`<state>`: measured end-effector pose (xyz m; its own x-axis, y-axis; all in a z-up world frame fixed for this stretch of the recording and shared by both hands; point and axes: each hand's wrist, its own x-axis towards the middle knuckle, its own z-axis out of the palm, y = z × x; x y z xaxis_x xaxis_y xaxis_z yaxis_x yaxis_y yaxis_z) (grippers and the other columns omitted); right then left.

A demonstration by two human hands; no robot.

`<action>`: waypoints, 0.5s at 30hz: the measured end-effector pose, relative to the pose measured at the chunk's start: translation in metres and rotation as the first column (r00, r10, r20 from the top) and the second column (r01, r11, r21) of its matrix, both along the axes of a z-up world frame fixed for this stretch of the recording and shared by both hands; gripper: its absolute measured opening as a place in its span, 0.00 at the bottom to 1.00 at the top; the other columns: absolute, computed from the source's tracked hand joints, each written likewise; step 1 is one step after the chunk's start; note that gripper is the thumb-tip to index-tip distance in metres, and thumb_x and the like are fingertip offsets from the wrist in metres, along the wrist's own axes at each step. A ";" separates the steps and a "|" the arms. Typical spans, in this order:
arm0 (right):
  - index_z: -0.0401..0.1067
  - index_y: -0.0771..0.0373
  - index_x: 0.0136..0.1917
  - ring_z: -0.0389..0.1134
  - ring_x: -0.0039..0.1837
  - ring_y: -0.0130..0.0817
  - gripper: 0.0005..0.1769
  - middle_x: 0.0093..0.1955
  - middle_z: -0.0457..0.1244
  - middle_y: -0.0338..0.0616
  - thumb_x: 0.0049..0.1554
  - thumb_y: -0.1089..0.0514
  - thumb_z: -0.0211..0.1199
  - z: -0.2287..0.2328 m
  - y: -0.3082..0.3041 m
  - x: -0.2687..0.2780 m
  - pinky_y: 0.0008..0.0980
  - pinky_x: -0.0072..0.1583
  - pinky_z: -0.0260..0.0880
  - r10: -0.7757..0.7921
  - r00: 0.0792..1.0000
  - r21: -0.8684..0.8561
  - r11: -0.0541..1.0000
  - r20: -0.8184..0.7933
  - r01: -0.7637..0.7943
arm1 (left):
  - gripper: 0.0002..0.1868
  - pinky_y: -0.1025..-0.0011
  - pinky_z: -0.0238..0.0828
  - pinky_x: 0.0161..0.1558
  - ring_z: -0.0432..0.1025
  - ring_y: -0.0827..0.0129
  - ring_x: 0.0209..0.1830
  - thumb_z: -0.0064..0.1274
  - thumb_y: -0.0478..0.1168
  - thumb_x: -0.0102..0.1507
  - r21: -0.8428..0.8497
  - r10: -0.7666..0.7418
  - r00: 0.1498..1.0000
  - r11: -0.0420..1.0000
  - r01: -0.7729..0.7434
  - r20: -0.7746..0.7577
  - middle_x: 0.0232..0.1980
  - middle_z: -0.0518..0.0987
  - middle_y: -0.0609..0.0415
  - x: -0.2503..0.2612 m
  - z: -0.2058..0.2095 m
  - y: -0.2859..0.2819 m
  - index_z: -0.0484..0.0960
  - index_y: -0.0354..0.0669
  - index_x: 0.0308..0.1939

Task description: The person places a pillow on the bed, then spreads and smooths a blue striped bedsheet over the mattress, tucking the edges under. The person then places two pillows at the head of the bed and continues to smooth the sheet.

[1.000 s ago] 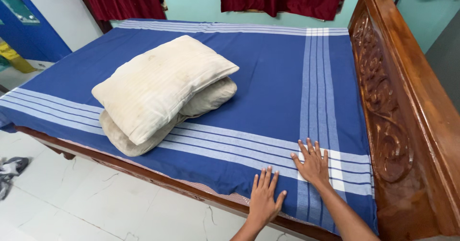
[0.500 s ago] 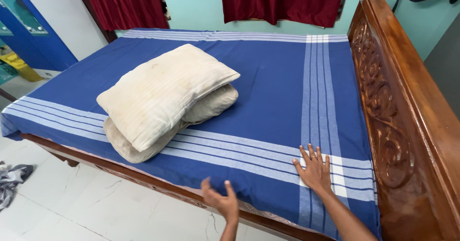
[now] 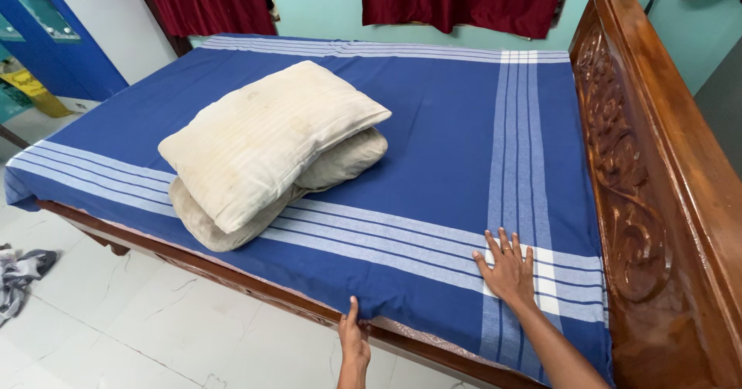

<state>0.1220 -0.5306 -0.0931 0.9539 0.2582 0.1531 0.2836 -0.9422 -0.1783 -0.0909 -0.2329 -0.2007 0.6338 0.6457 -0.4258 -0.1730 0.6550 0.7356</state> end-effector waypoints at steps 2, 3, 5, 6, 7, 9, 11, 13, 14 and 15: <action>0.51 0.35 0.80 0.35 0.85 0.41 0.42 0.85 0.42 0.35 0.58 0.22 0.35 0.000 0.000 -0.001 0.58 0.80 0.32 -0.001 1.000 0.006 1.000 -0.006 0.001 | 0.27 0.75 0.67 0.43 0.72 0.79 0.40 0.60 0.54 0.62 0.071 0.009 1.000 0.997 -0.007 -0.025 0.46 0.81 0.63 -0.001 0.001 -0.003 0.78 0.38 0.56; 0.51 0.34 0.80 0.35 0.85 0.41 0.42 0.85 0.42 0.35 0.58 0.22 0.35 0.000 0.000 -0.002 0.57 0.80 0.32 -0.001 1.000 0.008 1.000 -0.010 0.001 | 0.28 0.77 0.72 0.49 0.76 0.81 0.46 0.60 0.53 0.61 0.106 0.014 0.999 0.994 -0.011 -0.036 0.50 0.83 0.64 -0.001 0.001 -0.004 0.79 0.37 0.57; 0.51 0.34 0.80 0.36 0.85 0.41 0.41 0.85 0.42 0.35 0.58 0.22 0.35 0.001 0.000 -0.001 0.57 0.80 0.32 -0.002 1.000 0.015 1.000 -0.005 0.002 | 0.29 0.75 0.70 0.51 0.75 0.77 0.48 0.59 0.54 0.62 0.228 0.006 0.997 0.973 0.013 -0.082 0.51 0.83 0.60 -0.003 0.000 -0.006 0.81 0.34 0.56; 0.51 0.34 0.80 0.36 0.85 0.41 0.41 0.85 0.42 0.35 0.58 0.22 0.36 0.000 0.000 -0.002 0.57 0.80 0.32 -0.003 1.000 0.018 1.000 -0.001 0.003 | 0.29 0.74 0.70 0.52 0.75 0.75 0.48 0.59 0.54 0.62 0.287 0.003 0.994 0.957 0.027 -0.106 0.52 0.84 0.57 -0.005 -0.002 -0.007 0.82 0.32 0.56; 0.51 0.34 0.80 0.36 0.85 0.41 0.41 0.85 0.43 0.35 0.58 0.22 0.36 -0.001 -0.001 -0.002 0.57 0.80 0.32 -0.004 1.000 0.022 1.000 0.004 0.004 | 0.30 0.73 0.70 0.50 0.74 0.73 0.47 0.59 0.55 0.63 0.294 -0.019 0.992 0.954 0.056 -0.128 0.51 0.83 0.54 -0.006 -0.003 -0.006 0.83 0.31 0.55; 0.51 0.36 0.80 0.36 0.85 0.42 0.41 0.85 0.42 0.37 0.59 0.23 0.36 -0.005 -0.001 0.001 0.57 0.80 0.32 -0.008 1.000 0.005 1.000 -0.015 0.008 | 0.31 0.70 0.69 0.46 0.71 0.69 0.43 0.58 0.57 0.65 0.302 -0.061 0.983 0.947 0.111 -0.172 0.48 0.83 0.47 -0.007 -0.004 -0.003 0.85 0.28 0.53; 0.50 0.41 0.81 0.36 0.85 0.46 0.41 0.85 0.41 0.41 0.61 0.26 0.35 -0.015 0.002 0.004 0.60 0.79 0.32 0.009 1.000 -0.001 1.000 -0.007 -0.009 | 0.31 0.64 0.72 0.44 0.73 0.66 0.44 0.59 0.57 0.64 0.206 -0.094 0.984 0.971 0.124 -0.150 0.49 0.81 0.47 -0.006 -0.003 -0.004 0.81 0.29 0.53; 0.49 0.51 0.83 0.36 0.85 0.52 0.40 0.85 0.40 0.50 0.64 0.32 0.34 -0.022 0.010 0.002 0.65 0.77 0.33 0.044 0.998 0.004 0.999 0.037 -0.044 | 0.30 0.62 0.71 0.43 0.74 0.65 0.45 0.59 0.57 0.62 0.099 -0.111 0.990 0.988 0.119 -0.084 0.50 0.80 0.49 -0.006 0.003 -0.010 0.79 0.33 0.55; 0.50 0.52 0.82 0.36 0.85 0.54 0.40 0.85 0.39 0.53 0.64 0.32 0.34 -0.024 0.013 -0.006 0.65 0.78 0.33 0.098 0.995 -0.008 0.995 0.033 -0.098 | 0.30 0.63 0.70 0.43 0.74 0.65 0.45 0.59 0.57 0.61 0.040 -0.112 0.993 0.993 0.113 -0.027 0.51 0.80 0.51 -0.006 0.007 -0.016 0.78 0.37 0.57; 0.50 0.53 0.82 0.36 0.85 0.55 0.40 0.85 0.39 0.56 0.65 0.32 0.33 -0.024 0.023 -0.019 0.65 0.78 0.33 0.151 0.988 -0.020 0.988 0.029 -0.151 | 0.30 0.64 0.68 0.43 0.74 0.66 0.45 0.59 0.57 0.60 -0.020 -0.109 0.994 0.994 0.109 0.030 0.52 0.80 0.53 -0.006 0.012 -0.020 0.78 0.41 0.59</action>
<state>0.1026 -0.5075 -0.1170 0.8986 0.4020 0.1758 0.4281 -0.8911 -0.1507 -0.0971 -0.2531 -0.1885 0.7121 0.5627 -0.4199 -0.1202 0.6869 0.7167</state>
